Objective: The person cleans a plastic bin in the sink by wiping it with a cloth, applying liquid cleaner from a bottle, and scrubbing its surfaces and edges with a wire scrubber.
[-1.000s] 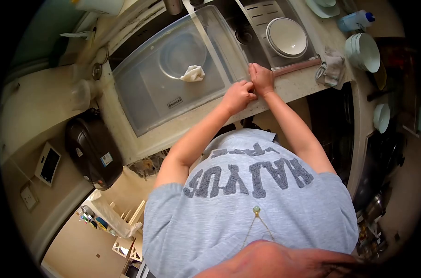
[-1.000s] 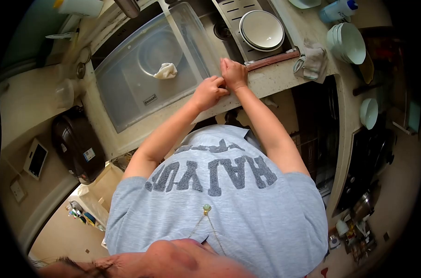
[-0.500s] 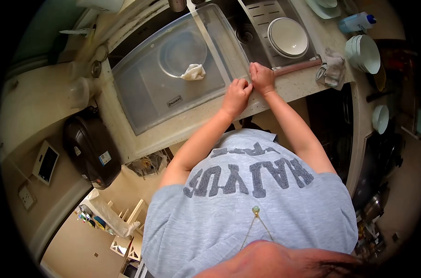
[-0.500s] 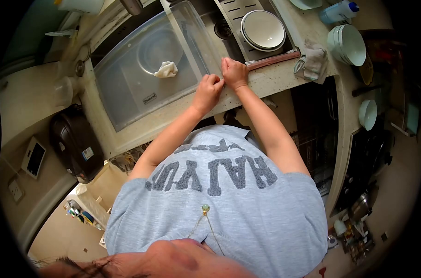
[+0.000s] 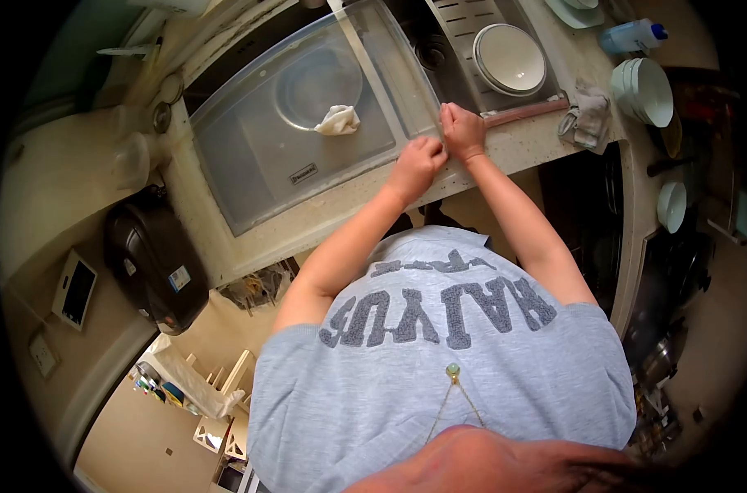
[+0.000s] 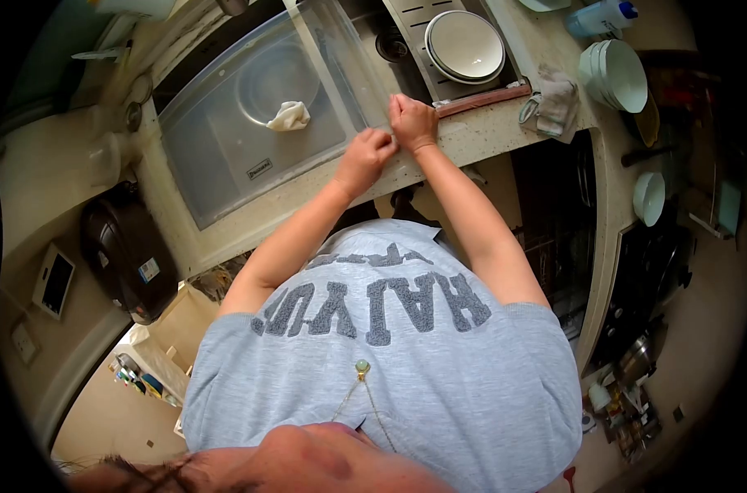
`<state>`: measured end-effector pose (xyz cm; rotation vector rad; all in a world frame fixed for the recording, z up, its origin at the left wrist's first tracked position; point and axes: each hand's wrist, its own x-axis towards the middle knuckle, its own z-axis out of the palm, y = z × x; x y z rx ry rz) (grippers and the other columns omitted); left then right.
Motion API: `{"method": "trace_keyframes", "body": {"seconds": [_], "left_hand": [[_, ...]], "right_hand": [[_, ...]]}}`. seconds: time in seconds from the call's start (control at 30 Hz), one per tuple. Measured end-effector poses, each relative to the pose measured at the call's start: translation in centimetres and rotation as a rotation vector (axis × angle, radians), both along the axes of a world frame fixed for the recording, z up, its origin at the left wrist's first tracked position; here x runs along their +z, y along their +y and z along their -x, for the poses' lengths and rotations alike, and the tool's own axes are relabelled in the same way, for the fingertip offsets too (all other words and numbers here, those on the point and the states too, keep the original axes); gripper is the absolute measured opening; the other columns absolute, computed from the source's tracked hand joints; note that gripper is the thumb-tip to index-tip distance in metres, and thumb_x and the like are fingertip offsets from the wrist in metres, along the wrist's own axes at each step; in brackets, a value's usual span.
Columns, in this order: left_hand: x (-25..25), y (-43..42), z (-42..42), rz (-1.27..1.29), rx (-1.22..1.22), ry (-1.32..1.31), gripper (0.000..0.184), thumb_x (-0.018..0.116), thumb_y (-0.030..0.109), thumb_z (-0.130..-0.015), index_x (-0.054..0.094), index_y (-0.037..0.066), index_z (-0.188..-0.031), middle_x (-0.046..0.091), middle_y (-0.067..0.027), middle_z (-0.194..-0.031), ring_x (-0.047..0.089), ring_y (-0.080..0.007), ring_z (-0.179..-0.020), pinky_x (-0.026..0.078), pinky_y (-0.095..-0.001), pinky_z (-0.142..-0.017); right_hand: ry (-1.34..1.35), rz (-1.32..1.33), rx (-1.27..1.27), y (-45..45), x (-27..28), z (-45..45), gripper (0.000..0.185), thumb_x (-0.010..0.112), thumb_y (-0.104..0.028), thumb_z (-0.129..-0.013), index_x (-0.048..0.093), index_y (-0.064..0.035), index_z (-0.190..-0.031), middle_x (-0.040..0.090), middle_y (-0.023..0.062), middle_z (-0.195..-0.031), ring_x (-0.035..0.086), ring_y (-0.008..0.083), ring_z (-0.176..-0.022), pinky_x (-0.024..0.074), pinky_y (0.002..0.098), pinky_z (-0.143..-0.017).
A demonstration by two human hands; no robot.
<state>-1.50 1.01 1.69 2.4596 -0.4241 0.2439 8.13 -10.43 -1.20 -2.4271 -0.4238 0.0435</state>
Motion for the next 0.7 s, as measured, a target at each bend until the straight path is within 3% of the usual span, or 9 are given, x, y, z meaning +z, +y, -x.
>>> {"method": "trace_keyframes", "body": {"seconds": [0.13,0.33,0.4,0.5,0.6,0.7], "left_hand": [[0.4,0.5,0.6,0.005,-0.132,0.021,0.021,0.056,0.002,-0.067,0.062,0.005,-0.087,0.056,-0.0075,-0.086,0.053,-0.0257,-0.082,0.046,-0.0353,-0.072],[0.0,-1.3,-0.3,-0.025,0.235,0.03,0.019,0.058,0.002,-0.066,0.064,0.006,-0.084,0.055,-0.0079,-0.086,0.053,-0.0262,-0.081,0.046,-0.0353,-0.072],[0.0,-0.7,0.7,0.035,-0.021,0.022,0.019,0.058,0.001,-0.066,0.064,0.007,-0.083,0.055,-0.0079,-0.086,0.052,-0.0266,-0.081,0.046,-0.0352,-0.072],[0.3,0.3,0.2,0.039,-0.183,0.105,0.02,0.059,0.001,-0.065,0.065,0.007,-0.084,0.056,-0.0075,-0.086,0.052,-0.0267,-0.081,0.046,-0.0352,-0.072],[0.4,0.3,-0.7,0.17,-0.11,0.102,0.024,0.06,0.0,-0.064,0.066,0.008,-0.085,0.056,-0.0072,-0.088,0.052,-0.0265,-0.082,0.046,-0.0349,-0.073],[0.6,-0.5,0.5,0.049,-0.107,0.122,0.025,0.061,0.0,-0.064,0.067,0.008,-0.086,0.056,-0.0074,-0.088,0.052,-0.0261,-0.084,0.046,-0.0347,-0.074]], "right_hand": [[0.004,-0.003,0.003,0.1,0.4,-0.1,0.029,0.045,-0.03,-0.088,0.055,-0.0109,-0.069,0.059,0.0131,-0.065,0.057,0.0364,-0.061,0.0422,0.0478,-0.054],[0.005,-0.007,0.001,0.1,0.4,-0.2,0.029,0.045,-0.029,-0.089,0.055,-0.0099,-0.07,0.059,0.0141,-0.065,0.057,0.0369,-0.061,0.0421,0.0482,-0.055],[0.003,-0.004,0.013,-0.2,0.3,0.0,0.029,0.045,-0.029,-0.089,0.055,-0.01,-0.07,0.059,0.0144,-0.065,0.057,0.0371,-0.061,0.0421,0.0482,-0.055],[0.001,-0.017,0.017,0.3,0.7,-0.2,0.029,0.045,-0.029,-0.089,0.055,-0.0099,-0.07,0.059,0.0146,-0.064,0.057,0.0372,-0.061,0.0422,0.0483,-0.055],[0.005,0.007,0.026,0.0,0.4,-0.3,0.029,0.045,-0.03,-0.089,0.054,-0.0098,-0.07,0.059,0.0147,-0.065,0.057,0.0373,-0.062,0.0424,0.0486,-0.055],[-0.002,-0.014,0.015,0.1,0.4,0.0,0.031,0.044,-0.03,-0.091,0.054,-0.0103,-0.069,0.057,0.0136,-0.063,0.056,0.0367,-0.061,0.0415,0.0464,-0.052]]}}
